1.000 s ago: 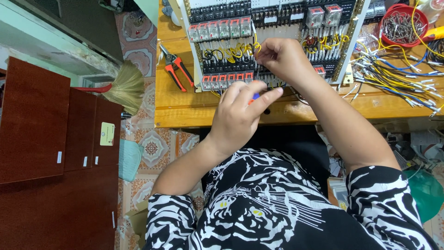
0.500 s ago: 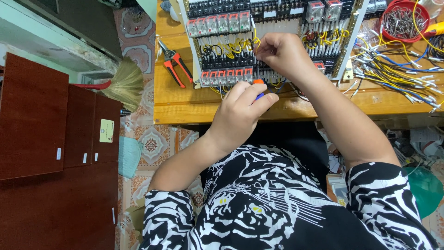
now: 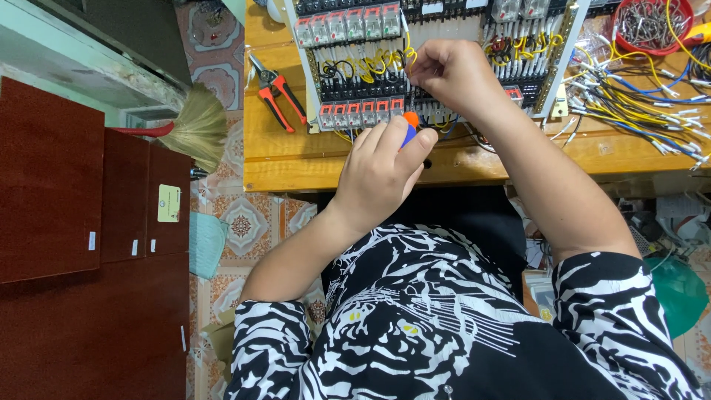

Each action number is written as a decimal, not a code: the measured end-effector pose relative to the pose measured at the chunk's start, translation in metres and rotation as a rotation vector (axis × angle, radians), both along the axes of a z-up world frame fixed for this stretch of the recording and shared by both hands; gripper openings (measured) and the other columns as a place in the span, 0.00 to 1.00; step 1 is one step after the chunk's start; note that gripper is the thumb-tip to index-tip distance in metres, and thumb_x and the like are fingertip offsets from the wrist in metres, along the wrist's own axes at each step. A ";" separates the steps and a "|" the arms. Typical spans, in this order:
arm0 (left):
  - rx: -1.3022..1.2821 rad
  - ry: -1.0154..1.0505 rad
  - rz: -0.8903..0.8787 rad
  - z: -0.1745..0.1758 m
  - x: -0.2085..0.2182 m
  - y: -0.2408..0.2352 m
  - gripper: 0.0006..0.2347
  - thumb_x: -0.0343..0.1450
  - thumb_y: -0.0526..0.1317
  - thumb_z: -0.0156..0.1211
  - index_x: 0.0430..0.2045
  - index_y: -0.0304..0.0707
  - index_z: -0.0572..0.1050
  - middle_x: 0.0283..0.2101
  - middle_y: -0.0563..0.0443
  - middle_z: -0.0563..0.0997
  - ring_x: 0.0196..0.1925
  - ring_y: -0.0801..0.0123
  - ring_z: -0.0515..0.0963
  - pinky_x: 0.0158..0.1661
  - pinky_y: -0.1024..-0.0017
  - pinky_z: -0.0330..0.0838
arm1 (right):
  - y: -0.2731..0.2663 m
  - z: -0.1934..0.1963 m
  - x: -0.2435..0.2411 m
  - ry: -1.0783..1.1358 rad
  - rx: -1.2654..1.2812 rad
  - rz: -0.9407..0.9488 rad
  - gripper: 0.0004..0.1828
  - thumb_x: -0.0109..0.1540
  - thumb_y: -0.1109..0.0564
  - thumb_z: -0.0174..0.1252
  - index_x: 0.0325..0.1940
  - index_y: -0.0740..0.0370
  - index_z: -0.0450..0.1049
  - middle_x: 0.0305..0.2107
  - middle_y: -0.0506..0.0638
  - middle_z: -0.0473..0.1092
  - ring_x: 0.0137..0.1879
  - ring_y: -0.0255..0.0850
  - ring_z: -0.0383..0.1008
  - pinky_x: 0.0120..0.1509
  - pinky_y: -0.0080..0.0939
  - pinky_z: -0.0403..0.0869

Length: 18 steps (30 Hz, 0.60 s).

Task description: The person uses a screwdriver to connect multiple wires to terminals on an electrical panel. They strip wire ends, insert them into terminal blocks, and tighten the screws to secure the connections.

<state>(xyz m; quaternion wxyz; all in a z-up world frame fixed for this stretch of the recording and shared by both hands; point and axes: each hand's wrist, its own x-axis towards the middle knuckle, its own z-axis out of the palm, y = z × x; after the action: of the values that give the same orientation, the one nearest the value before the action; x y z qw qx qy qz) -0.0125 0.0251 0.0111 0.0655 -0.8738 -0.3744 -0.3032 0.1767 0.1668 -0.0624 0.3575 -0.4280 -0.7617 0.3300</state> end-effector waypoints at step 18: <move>-0.130 -0.039 0.017 -0.002 0.001 -0.004 0.17 0.70 0.24 0.59 0.52 0.40 0.67 0.45 0.40 0.68 0.40 0.48 0.72 0.44 0.55 0.72 | -0.002 0.003 -0.001 0.041 0.042 0.030 0.12 0.59 0.72 0.53 0.41 0.63 0.79 0.32 0.51 0.79 0.42 0.37 0.81 0.49 0.39 0.80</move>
<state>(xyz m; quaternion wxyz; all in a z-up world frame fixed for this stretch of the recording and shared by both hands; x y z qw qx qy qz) -0.0116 0.0210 0.0092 0.0040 -0.8668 -0.4020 -0.2949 0.1754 0.1646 -0.0590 0.3769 -0.4021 -0.7673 0.3279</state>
